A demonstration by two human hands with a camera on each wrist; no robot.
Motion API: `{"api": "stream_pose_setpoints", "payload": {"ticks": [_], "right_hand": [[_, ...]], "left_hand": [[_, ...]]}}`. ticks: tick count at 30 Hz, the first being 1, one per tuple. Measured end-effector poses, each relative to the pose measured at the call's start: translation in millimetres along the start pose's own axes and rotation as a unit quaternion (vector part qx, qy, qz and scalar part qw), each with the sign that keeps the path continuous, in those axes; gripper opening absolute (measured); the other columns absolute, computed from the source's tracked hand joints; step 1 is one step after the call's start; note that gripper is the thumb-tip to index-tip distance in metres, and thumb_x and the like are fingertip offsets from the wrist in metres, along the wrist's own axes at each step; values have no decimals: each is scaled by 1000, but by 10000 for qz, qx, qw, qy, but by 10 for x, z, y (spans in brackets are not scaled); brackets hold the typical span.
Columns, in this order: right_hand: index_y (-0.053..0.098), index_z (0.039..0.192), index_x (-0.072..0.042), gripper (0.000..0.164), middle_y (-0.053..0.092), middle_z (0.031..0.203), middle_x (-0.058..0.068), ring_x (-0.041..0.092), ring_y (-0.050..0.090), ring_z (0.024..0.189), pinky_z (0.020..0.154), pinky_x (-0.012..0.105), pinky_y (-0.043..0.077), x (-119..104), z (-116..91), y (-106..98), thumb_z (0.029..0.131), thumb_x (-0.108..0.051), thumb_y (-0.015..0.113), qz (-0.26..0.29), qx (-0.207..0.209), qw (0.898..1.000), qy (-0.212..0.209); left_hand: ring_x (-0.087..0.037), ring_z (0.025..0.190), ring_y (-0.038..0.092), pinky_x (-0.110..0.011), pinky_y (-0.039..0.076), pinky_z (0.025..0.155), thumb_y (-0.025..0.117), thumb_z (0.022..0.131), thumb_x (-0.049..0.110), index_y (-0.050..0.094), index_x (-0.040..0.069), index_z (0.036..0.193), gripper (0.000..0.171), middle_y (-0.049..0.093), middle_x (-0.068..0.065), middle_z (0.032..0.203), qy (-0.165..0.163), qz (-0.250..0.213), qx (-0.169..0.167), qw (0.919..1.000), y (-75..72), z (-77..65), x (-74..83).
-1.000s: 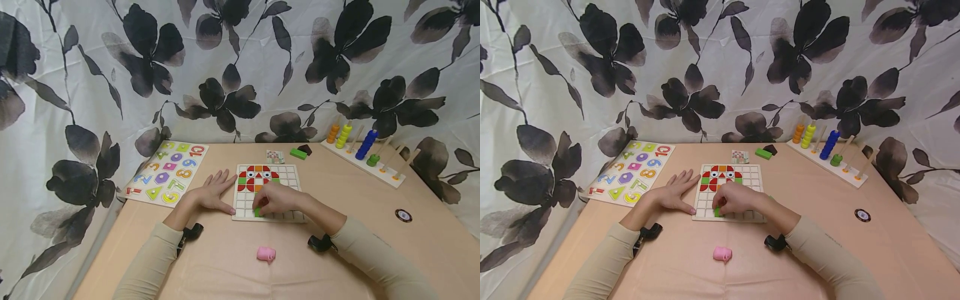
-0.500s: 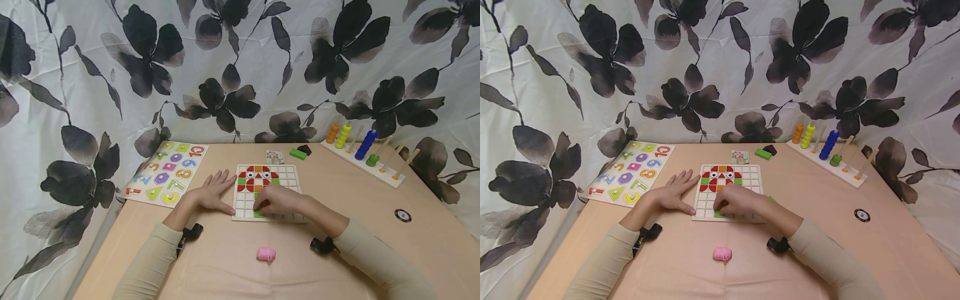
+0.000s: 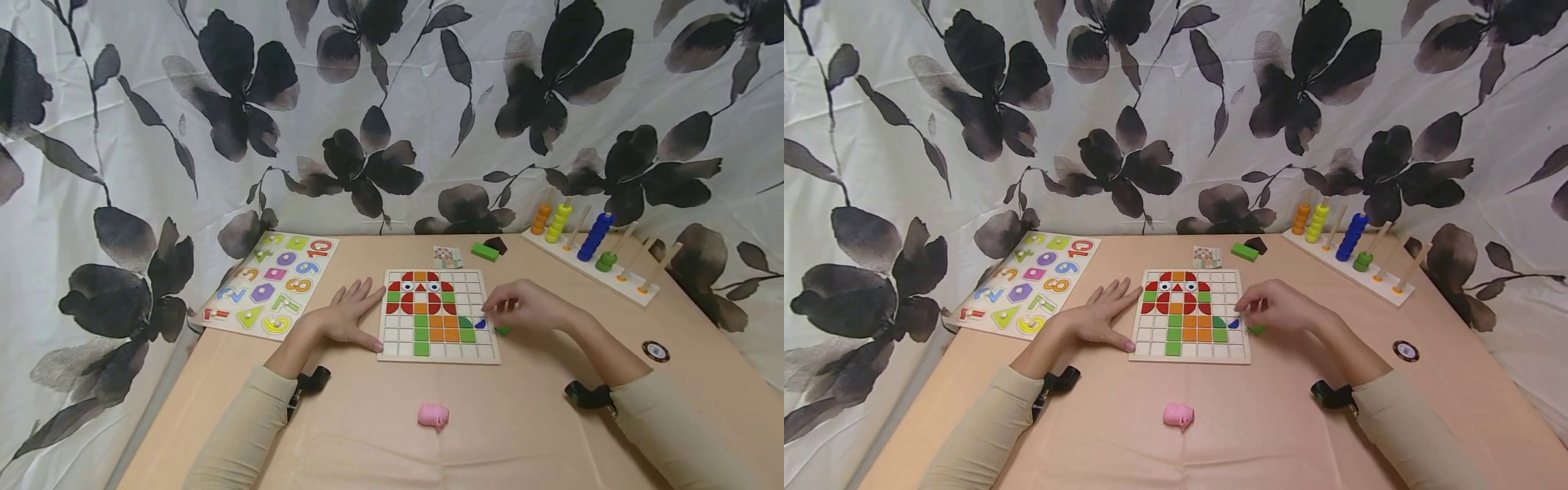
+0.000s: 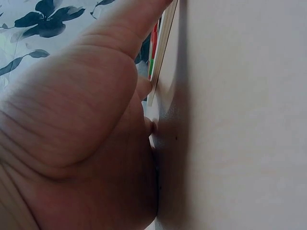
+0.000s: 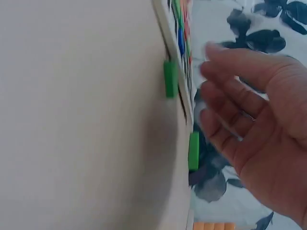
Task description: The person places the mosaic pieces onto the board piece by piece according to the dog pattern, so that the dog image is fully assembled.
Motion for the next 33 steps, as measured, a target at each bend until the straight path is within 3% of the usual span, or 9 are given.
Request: {"api": "stream_pose_setpoints", "payload": {"ticks": [8, 15, 20, 27, 33], "right_hand": [[72, 101, -19, 24, 69, 99, -4, 18, 59, 87, 80, 28, 53, 178, -112, 39, 80, -11, 78, -287, -367, 9985, 290], [74, 96, -17, 17, 69, 92, -3, 18, 60, 82, 75, 26, 53, 196, -126, -88, 81, -9, 76, -129, -95, 9993, 327], [75, 98, -11, 15, 71, 91, 0, 21, 60, 77, 70, 28, 54, 7, -15, -125, 83, -10, 75, 344, 110, 9993, -119], [75, 99, -12, 17, 71, 89, -1, 16, 59, 76, 69, 24, 52, -349, 149, 181, 82, -16, 77, 460, -595, 9960, -479], [76, 95, -18, 14, 71, 86, -5, 13, 59, 74, 67, 25, 53, -445, 196, 369, 82, -16, 77, 127, -906, 9951, -370]], "left_hand": [[-32, 146, -11, -55, -5, 115, 61, 62, 84, 4, 26, 156, 125, -9, -13, 161, 42, 45, 67, 10000, -4, 7, -7], [-32, 146, -11, -55, -6, 115, 60, 61, 86, 3, 26, 156, 126, -8, -13, 161, 54, 102, 48, 9999, 8, 15, -11], [-32, 146, -10, -55, -6, 115, 62, 61, 84, 4, 26, 156, 126, -8, -13, 161, 62, 60, 61, 9999, -4, 6, 1], [-33, 146, -10, -56, -4, 114, 62, 62, 83, 6, 26, 156, 123, -7, -14, 161, 74, 64, 66, 9999, -9, 3, 14], [-32, 146, -11, -55, -5, 115, 63, 61, 83, 4, 26, 156, 125, -8, -13, 161, 18, 32, 12, 10000, -7, -8, 13]]}}
Point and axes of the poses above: each hand's wrist, its own z-axis towards the middle knuckle, its own y-axis out of the palm, x = y × z, the point moved 7 cm from there along z, towards the middle knuckle
